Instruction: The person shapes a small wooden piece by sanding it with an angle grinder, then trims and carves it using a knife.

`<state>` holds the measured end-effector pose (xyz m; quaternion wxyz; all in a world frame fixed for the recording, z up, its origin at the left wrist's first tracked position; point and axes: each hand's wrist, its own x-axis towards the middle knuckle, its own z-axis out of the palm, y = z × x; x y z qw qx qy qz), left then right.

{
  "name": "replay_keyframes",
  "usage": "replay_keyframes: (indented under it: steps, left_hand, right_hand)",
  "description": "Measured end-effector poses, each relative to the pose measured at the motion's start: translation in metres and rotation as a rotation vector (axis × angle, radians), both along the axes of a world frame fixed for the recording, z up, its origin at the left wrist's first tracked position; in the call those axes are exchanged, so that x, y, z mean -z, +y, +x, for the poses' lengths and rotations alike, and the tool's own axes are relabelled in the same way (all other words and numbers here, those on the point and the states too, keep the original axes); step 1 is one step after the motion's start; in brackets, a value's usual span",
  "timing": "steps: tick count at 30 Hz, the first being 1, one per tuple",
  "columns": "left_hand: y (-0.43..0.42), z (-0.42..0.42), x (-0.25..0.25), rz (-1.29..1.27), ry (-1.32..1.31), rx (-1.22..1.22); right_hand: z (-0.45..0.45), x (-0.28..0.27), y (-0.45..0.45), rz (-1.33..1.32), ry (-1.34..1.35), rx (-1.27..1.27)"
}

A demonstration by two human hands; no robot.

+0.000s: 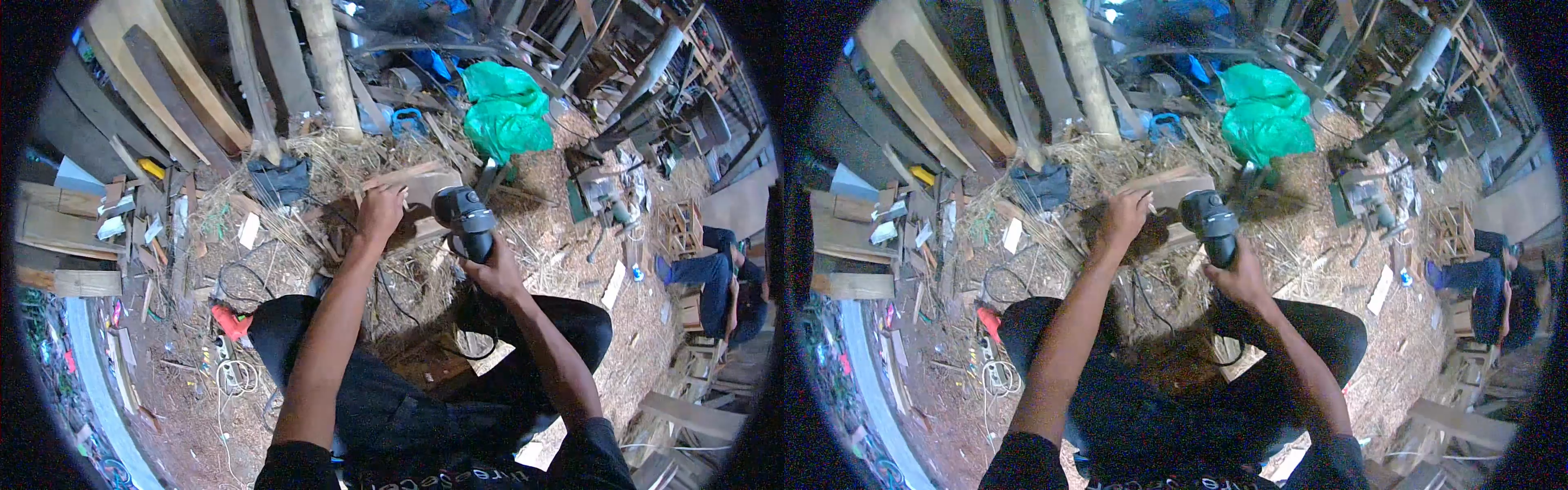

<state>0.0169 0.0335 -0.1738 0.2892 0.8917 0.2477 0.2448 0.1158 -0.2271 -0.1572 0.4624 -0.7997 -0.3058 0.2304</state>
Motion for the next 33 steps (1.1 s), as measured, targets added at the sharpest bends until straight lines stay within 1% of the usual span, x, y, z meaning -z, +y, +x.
replay_keyframes:
  steps: [1, 3, 4, 5, 8, 9, 12, 15, 21, 24, 27, 30, 32, 33]
  left_hand:
    - [-0.007, -0.001, 0.008, -0.018, 0.070, -0.028]
    - [-0.011, 0.003, 0.024, 0.024, 0.059, -0.021]
    - [-0.011, 0.006, 0.031, 0.047, 0.054, -0.019]
    - [-0.010, 0.011, 0.038, -0.019, 0.100, -0.032]
    - [-0.010, 0.009, 0.027, -0.095, 0.075, -0.004]
    - [-0.009, 0.010, 0.028, -0.098, 0.058, 0.004]
    - [-0.010, 0.011, 0.031, -0.102, 0.027, 0.024]
    - [-0.010, 0.009, 0.031, -0.096, 0.032, 0.037]
    - [-0.012, 0.007, 0.028, -0.097, 0.025, 0.052]
    - [-0.014, 0.006, 0.023, -0.111, 0.049, 0.048]
    - [-0.014, 0.004, 0.014, -0.139, 0.092, 0.036]
    - [-0.012, 0.005, 0.019, -0.179, 0.087, 0.051]
    - [-0.009, 0.005, 0.030, -0.224, 0.052, 0.055]
    - [-0.009, 0.003, 0.029, -0.206, 0.055, 0.061]
  right_hand:
    - [0.003, 0.003, -0.005, -0.134, -0.156, -0.039]
    - [0.002, 0.014, -0.007, -0.193, -0.023, -0.025]
    - [-0.003, 0.007, 0.001, -0.219, 0.044, -0.019]
    - [-0.005, -0.004, 0.001, -0.238, -0.087, -0.080]
    - [-0.008, -0.020, 0.009, -0.264, 0.000, -0.109]
    - [-0.007, -0.015, 0.013, -0.281, -0.051, -0.119]
    - [-0.004, -0.008, 0.019, -0.275, 0.011, -0.132]
    - [-0.002, 0.006, 0.026, -0.294, -0.005, -0.110]
    - [-0.003, 0.012, 0.030, -0.288, 0.011, -0.089]
    - [0.000, 0.028, 0.033, -0.165, -0.035, -0.116]
    - [0.000, 0.041, 0.035, -0.174, -0.050, -0.126]
    - [-0.009, 0.005, 0.042, -0.304, -0.025, -0.094]
    - [-0.007, 0.019, 0.040, -0.288, -0.091, -0.127]
    - [-0.007, 0.022, 0.040, -0.269, -0.120, -0.140]
